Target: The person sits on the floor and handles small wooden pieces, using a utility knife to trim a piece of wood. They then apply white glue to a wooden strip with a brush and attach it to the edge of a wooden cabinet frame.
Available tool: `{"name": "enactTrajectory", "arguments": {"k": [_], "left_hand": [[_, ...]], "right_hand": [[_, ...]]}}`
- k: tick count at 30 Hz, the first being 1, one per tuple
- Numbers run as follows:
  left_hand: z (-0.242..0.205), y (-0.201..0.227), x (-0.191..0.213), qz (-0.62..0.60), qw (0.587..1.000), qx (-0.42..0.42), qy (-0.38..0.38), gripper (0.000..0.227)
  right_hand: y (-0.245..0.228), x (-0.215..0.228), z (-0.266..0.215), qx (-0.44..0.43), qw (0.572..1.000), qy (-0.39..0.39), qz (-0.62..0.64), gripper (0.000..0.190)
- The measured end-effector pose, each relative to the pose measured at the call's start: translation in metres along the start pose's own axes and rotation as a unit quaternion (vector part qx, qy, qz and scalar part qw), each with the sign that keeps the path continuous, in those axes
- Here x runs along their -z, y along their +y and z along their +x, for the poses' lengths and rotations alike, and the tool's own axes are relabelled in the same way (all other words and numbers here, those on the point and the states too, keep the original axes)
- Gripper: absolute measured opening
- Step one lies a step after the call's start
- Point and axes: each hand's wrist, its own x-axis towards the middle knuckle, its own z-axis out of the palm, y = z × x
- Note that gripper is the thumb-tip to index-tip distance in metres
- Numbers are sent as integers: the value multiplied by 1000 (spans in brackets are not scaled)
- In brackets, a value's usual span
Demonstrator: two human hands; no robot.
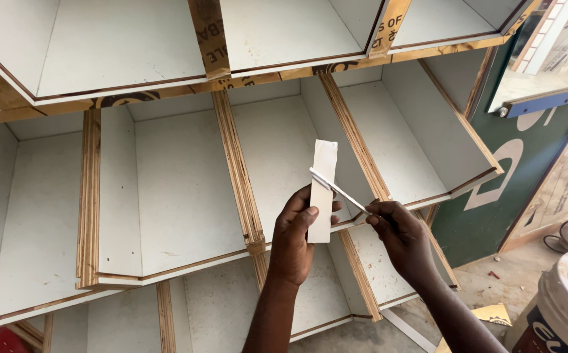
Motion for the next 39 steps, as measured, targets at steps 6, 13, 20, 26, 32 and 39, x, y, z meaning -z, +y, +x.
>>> {"name": "enactTrajectory", "arguments": {"k": [6, 13, 20, 26, 32, 39], "left_hand": [[0, 14, -8, 70, 996, 44, 20, 62], [5, -2, -4, -6, 998, -6, 60, 54], [17, -5, 6, -51, 998, -4, 28, 48], [19, -1, 5, -20, 998, 5, 64, 51], [24, -10, 23, -84, 995, -24, 44, 50], [11, -9, 24, -87, 996, 0, 34, 52]], "right_hand": [[-2, 3, 9, -17, 1000, -1, -12, 19], [-6, 0, 15, 9, 999, 14, -42, 19], [-8, -2, 22, 57, 996, 47, -59, 19], [3, 4, 19, 104, 986, 46, -124, 15], [22, 23, 12, 29, 998, 9, -48, 12], [5, 4, 31, 20, 1000, -8, 15, 12]]}}
